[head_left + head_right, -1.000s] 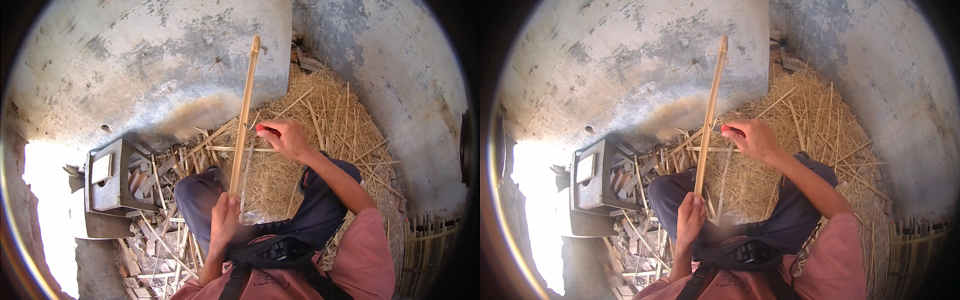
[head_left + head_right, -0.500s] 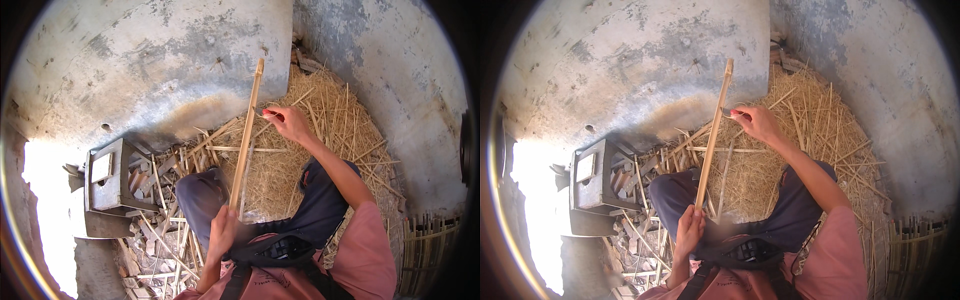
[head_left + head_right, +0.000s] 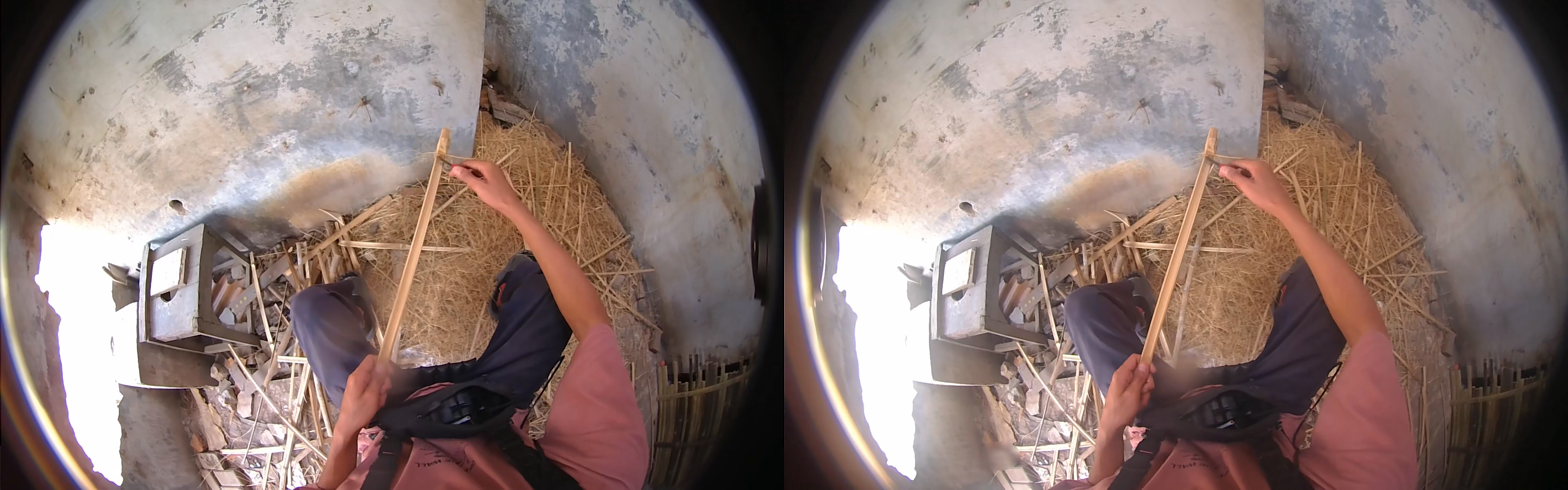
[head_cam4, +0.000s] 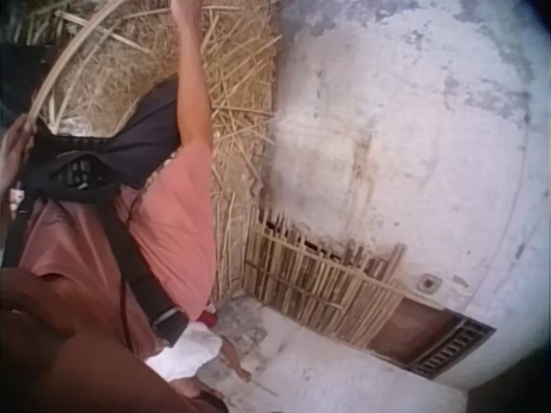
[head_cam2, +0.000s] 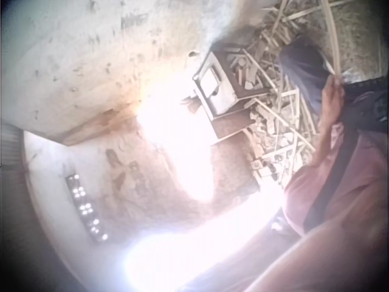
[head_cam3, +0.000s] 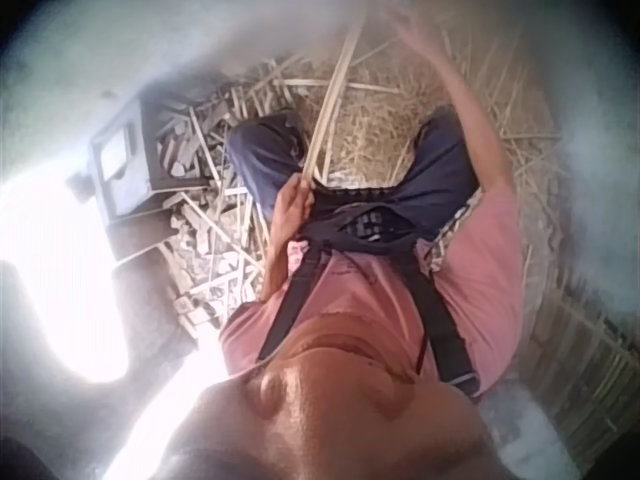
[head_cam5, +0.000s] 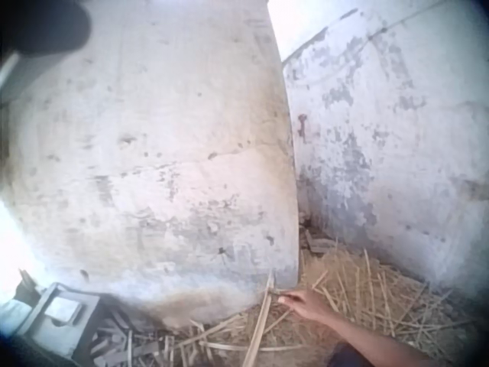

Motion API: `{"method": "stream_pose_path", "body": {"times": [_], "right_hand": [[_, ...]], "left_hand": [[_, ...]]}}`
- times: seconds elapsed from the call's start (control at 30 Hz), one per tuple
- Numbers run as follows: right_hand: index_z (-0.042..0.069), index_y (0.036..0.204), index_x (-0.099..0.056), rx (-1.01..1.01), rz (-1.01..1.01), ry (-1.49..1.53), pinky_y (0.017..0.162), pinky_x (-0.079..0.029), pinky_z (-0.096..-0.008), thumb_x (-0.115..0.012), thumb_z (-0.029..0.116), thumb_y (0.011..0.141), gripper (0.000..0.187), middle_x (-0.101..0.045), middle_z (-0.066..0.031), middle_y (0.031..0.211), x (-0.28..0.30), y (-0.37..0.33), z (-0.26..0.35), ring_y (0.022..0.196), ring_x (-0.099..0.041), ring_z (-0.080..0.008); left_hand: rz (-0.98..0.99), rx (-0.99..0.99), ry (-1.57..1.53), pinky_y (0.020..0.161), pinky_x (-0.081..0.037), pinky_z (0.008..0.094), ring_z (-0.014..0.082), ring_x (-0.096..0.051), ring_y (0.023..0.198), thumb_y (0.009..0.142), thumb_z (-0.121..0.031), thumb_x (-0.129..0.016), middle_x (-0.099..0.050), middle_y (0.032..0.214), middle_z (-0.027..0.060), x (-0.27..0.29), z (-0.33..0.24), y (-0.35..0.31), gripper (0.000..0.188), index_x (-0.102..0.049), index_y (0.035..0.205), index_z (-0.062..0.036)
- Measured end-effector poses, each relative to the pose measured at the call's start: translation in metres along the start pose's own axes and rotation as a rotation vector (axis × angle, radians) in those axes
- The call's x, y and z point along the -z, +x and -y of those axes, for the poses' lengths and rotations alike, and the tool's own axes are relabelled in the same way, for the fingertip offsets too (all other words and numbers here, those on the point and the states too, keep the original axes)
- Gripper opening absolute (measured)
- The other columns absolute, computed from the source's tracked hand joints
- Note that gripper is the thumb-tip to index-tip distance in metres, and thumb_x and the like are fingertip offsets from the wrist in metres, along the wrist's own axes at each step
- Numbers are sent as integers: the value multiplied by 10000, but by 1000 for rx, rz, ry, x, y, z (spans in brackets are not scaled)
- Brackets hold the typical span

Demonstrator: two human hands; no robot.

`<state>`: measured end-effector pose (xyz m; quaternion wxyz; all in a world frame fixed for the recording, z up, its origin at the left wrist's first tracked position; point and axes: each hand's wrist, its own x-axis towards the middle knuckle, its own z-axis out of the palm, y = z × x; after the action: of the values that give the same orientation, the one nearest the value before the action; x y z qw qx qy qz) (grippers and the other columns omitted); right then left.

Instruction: The person shaves a long thin bamboo stick using a small knife while sitting on a straw-covered floor.

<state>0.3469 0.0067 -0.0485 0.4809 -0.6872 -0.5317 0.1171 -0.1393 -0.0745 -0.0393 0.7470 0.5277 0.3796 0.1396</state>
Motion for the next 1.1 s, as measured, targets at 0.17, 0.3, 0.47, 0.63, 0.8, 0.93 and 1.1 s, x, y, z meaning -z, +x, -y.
{"method": "stream_pose_path", "body": {"times": [0.17,0.3,0.47,0.63,0.8,0.93,1.1], "right_hand": [[49,1213,-726,-468,319,800,460,-301,-216,-544,473,1138,468,-429,73,657,29,-8,12,486,-377,-25],[61,1153,-716,-443,176,1048,433,-248,-207,-519,495,1143,477,-421,82,650,42,-12,5,456,-325,-18],[17,1327,-693,-395,225,-31,719,-498,-352,-616,510,1077,558,-677,-102,1002,50,-21,2,821,-634,-201],[8,1344,-709,-205,256,76,748,-516,-335,-696,469,1057,543,-782,-104,1070,23,-35,25,825,-654,-166],[14,1347,-717,-293,302,304,549,-382,-234,-659,383,1102,446,-794,-19,964,-2,-44,87,557,-433,-44],[16,1300,-738,-294,310,536,584,-392,-253,-684,309,1083,369,-794,-42,967,-16,-53,93,648,-507,-48],[21,1193,-783,-388,196,559,593,-431,-254,-724,227,1035,267,-800,-59,990,-9,-52,90,711,-614,-74]], "left_hand": [[-19,4,40,440,-311,205,25,-381,485,1196,-234,-447,-466,721,-37,9,-5,8,241,-572,1113,-45],[-119,-82,107,429,-331,207,28,-407,479,1194,-211,-439,-467,718,-34,12,-6,24,228,-570,1115,-42],[-105,-90,-40,391,-323,209,50,-431,470,1189,-259,-469,-482,757,-8,15,-8,47,239,-556,1133,-44],[15,-61,-97,388,-328,210,71,-459,460,1185,-290,-487,-483,775,-1,-1,-22,70,240,-536,1129,-61],[171,-33,-222,422,-319,234,59,-386,475,1177,-283,-525,-422,710,-43,-21,-38,91,247,-540,1053,-69],[340,-19,-210,404,-326,222,64,-375,449,1206,-349,-397,-408,691,-34,-28,-48,95,408,-592,1270,3],[238,-72,-54,429,-360,221,68,-414,480,1213,-396,-331,-483,776,-8,-42,-57,92,502,-546,1404,16]]}}
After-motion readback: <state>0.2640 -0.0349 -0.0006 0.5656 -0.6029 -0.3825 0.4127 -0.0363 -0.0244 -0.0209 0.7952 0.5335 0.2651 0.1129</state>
